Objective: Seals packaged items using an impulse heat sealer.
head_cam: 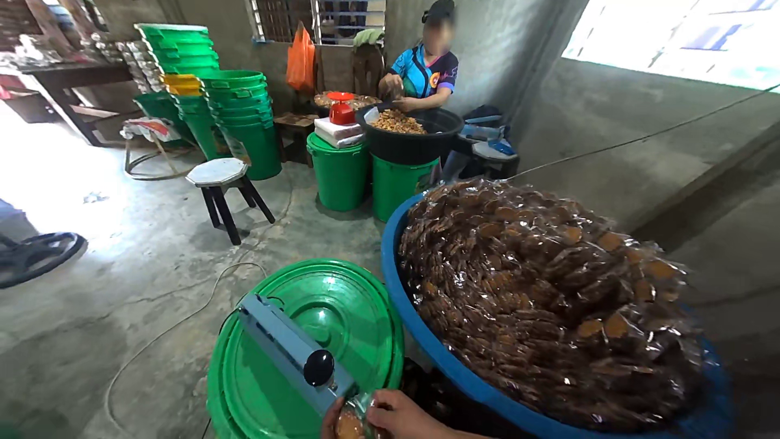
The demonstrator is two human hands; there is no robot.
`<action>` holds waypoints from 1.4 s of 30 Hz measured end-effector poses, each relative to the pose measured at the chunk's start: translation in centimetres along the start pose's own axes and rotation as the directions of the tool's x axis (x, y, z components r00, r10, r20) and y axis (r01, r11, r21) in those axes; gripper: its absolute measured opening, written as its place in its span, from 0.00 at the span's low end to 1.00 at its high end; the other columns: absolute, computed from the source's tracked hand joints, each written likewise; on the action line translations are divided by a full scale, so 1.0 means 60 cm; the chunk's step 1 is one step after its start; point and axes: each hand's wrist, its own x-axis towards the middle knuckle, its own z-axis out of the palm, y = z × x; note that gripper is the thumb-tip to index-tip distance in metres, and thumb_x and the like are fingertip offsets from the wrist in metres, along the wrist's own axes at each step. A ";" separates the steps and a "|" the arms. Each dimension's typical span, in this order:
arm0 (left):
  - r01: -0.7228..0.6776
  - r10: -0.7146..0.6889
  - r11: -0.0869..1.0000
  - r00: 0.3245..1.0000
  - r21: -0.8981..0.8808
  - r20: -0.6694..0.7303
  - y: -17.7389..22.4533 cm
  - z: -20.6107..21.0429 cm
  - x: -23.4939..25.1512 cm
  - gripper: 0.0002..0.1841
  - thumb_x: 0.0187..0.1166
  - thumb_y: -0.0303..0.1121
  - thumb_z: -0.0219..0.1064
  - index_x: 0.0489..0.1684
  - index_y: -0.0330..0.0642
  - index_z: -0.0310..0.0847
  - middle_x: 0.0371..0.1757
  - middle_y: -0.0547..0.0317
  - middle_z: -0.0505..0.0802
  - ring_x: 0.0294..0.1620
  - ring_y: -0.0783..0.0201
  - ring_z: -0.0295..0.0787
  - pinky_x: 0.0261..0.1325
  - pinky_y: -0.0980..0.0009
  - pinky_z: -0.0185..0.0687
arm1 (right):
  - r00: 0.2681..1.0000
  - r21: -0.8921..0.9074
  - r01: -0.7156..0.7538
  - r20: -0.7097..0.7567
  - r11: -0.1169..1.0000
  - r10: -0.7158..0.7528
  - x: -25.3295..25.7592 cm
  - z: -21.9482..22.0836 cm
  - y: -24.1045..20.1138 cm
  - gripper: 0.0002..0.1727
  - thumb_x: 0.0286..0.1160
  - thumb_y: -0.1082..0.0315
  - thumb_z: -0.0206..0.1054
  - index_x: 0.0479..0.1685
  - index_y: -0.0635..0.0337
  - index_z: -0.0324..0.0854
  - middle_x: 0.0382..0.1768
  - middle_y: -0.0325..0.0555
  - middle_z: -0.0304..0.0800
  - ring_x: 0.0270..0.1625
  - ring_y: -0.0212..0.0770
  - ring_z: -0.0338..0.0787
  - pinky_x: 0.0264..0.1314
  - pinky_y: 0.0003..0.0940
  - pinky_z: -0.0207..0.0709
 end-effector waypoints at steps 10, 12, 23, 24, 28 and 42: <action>0.146 0.017 0.936 0.891 0.321 -0.454 0.035 -0.094 0.127 0.36 0.75 0.32 0.73 0.84 0.34 0.62 0.77 0.27 0.74 0.76 0.37 0.73 0.76 0.49 0.72 | 0.907 -0.680 0.301 -0.012 0.669 -0.421 0.203 0.046 -0.076 0.25 0.75 0.77 0.66 0.73 0.75 0.73 0.62 0.71 0.86 0.68 0.62 0.87 0.74 0.55 0.75; 0.150 0.002 0.944 0.888 0.294 -0.461 0.050 -0.106 0.147 0.36 0.77 0.33 0.72 0.85 0.33 0.60 0.78 0.25 0.72 0.76 0.36 0.73 0.76 0.50 0.73 | 0.931 -0.688 0.237 -0.040 0.686 -0.362 0.218 0.040 -0.127 0.20 0.88 0.72 0.55 0.72 0.76 0.73 0.61 0.70 0.86 0.63 0.58 0.88 0.70 0.50 0.77; 0.166 -0.015 0.944 0.885 0.284 -0.465 0.054 -0.156 0.183 0.35 0.86 0.35 0.62 0.91 0.36 0.50 0.80 0.26 0.71 0.76 0.37 0.74 0.74 0.45 0.75 | 0.970 -0.929 0.201 0.144 0.310 -0.196 0.135 0.112 -0.144 0.43 0.83 0.57 0.62 0.96 0.55 0.47 0.86 0.63 0.65 0.84 0.62 0.72 0.77 0.58 0.74; 0.154 -0.019 0.953 0.889 0.261 -0.458 0.048 -0.158 0.183 0.36 0.86 0.37 0.62 0.91 0.36 0.48 0.81 0.27 0.70 0.76 0.38 0.75 0.73 0.45 0.76 | 0.953 -0.919 0.227 0.142 0.321 -0.268 0.137 0.107 -0.130 0.40 0.83 0.56 0.62 0.94 0.55 0.53 0.85 0.63 0.66 0.83 0.60 0.74 0.76 0.56 0.75; 0.147 -0.090 0.986 0.856 0.073 -0.510 0.029 -0.171 0.197 0.34 0.89 0.38 0.54 0.93 0.42 0.43 0.72 0.35 0.77 0.58 0.54 0.82 0.56 0.56 0.82 | 0.886 -0.874 0.330 0.156 0.358 -0.436 0.145 0.087 -0.098 0.36 0.81 0.54 0.64 0.88 0.57 0.66 0.83 0.64 0.71 0.77 0.60 0.80 0.70 0.55 0.79; 0.076 -0.013 0.983 0.937 0.168 -0.348 0.069 -0.143 0.221 0.19 0.90 0.42 0.51 0.61 0.34 0.72 0.34 0.67 0.83 0.29 0.80 0.80 0.36 0.77 0.81 | 0.577 -0.787 0.606 0.331 0.118 -0.747 0.157 0.078 -0.096 0.21 0.74 0.63 0.72 0.64 0.61 0.88 0.77 0.62 0.79 0.81 0.61 0.77 0.80 0.56 0.72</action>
